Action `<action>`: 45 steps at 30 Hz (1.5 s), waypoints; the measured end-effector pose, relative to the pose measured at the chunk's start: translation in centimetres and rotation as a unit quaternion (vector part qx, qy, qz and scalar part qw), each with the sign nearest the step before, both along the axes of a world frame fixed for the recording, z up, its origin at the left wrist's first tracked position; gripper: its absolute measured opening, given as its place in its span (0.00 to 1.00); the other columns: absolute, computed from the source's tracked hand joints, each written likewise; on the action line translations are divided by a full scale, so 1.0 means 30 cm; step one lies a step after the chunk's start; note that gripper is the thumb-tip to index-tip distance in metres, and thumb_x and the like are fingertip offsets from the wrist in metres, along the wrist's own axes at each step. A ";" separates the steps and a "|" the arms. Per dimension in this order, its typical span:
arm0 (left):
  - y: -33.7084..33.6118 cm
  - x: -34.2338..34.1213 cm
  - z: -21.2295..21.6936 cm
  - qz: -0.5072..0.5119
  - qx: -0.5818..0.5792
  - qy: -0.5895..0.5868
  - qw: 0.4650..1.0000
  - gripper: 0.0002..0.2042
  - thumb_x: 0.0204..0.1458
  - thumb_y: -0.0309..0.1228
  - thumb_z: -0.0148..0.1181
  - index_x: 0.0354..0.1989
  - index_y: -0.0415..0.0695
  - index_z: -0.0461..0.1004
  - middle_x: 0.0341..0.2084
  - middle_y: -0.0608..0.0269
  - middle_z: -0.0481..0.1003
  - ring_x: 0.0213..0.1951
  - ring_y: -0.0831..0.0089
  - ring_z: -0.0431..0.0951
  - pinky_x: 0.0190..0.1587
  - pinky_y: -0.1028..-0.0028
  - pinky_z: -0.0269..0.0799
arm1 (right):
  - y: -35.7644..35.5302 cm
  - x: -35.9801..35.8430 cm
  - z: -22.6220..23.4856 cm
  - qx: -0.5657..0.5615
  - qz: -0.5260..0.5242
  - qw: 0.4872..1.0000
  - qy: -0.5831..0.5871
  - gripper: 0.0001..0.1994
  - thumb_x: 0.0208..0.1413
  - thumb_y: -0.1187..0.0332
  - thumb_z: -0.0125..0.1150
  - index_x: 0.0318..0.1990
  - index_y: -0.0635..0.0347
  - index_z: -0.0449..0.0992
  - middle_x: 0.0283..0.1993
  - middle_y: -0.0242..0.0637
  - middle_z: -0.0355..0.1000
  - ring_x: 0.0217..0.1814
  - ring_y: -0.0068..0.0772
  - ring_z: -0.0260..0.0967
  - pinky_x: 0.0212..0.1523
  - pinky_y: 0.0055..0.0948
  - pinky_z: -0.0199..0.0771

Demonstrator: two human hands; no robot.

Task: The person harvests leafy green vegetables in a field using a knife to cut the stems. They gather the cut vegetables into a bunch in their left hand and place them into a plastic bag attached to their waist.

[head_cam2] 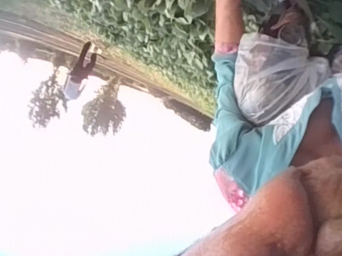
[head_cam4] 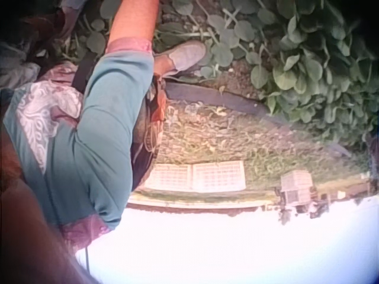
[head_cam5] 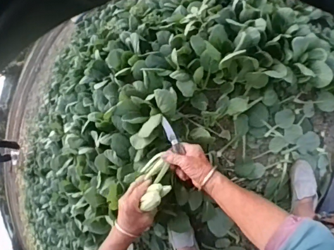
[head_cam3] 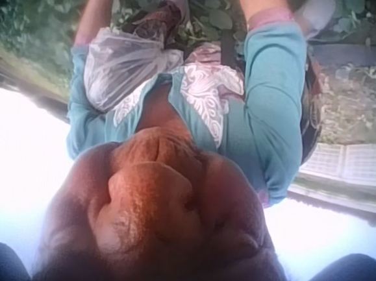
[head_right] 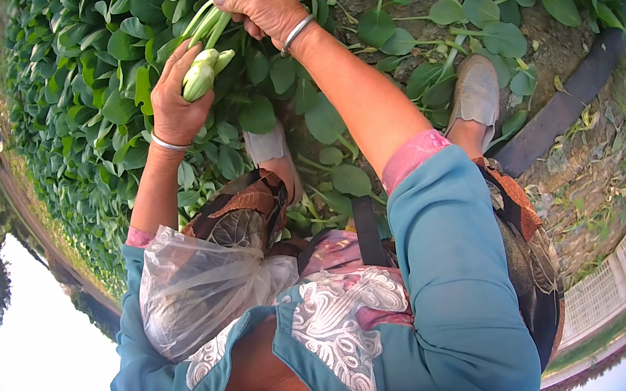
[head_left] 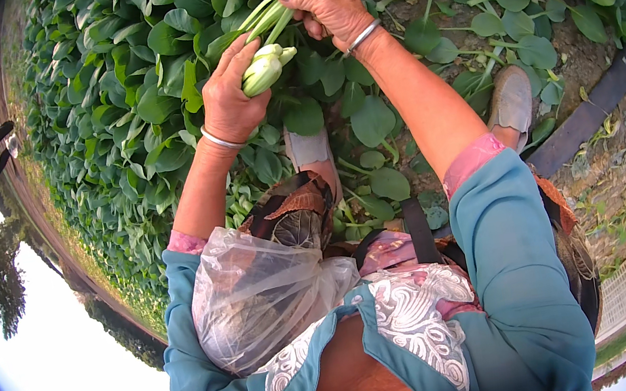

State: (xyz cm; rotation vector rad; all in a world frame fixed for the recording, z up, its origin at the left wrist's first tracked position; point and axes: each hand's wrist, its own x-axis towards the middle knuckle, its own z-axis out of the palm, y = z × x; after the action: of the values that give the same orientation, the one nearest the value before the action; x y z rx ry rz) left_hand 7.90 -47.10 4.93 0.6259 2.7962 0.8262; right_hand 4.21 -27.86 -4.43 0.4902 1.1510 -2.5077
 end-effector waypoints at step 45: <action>-0.058 0.023 -0.283 -0.056 -0.283 -0.163 0.943 0.25 0.41 0.25 0.57 0.53 0.44 0.72 0.66 0.59 0.61 0.47 0.54 0.78 0.48 0.58 0.75 | -0.092 0.167 -0.150 0.628 0.374 0.680 0.058 0.12 0.53 0.65 0.57 0.41 0.64 0.77 0.43 0.50 0.78 0.48 0.51 0.76 0.47 0.41 0.76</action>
State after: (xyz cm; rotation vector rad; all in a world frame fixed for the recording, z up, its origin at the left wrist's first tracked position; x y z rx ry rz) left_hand 8.60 -48.82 -3.56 0.4843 2.4804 0.0672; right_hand 9.23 -30.63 -8.94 0.0534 2.3824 -0.7729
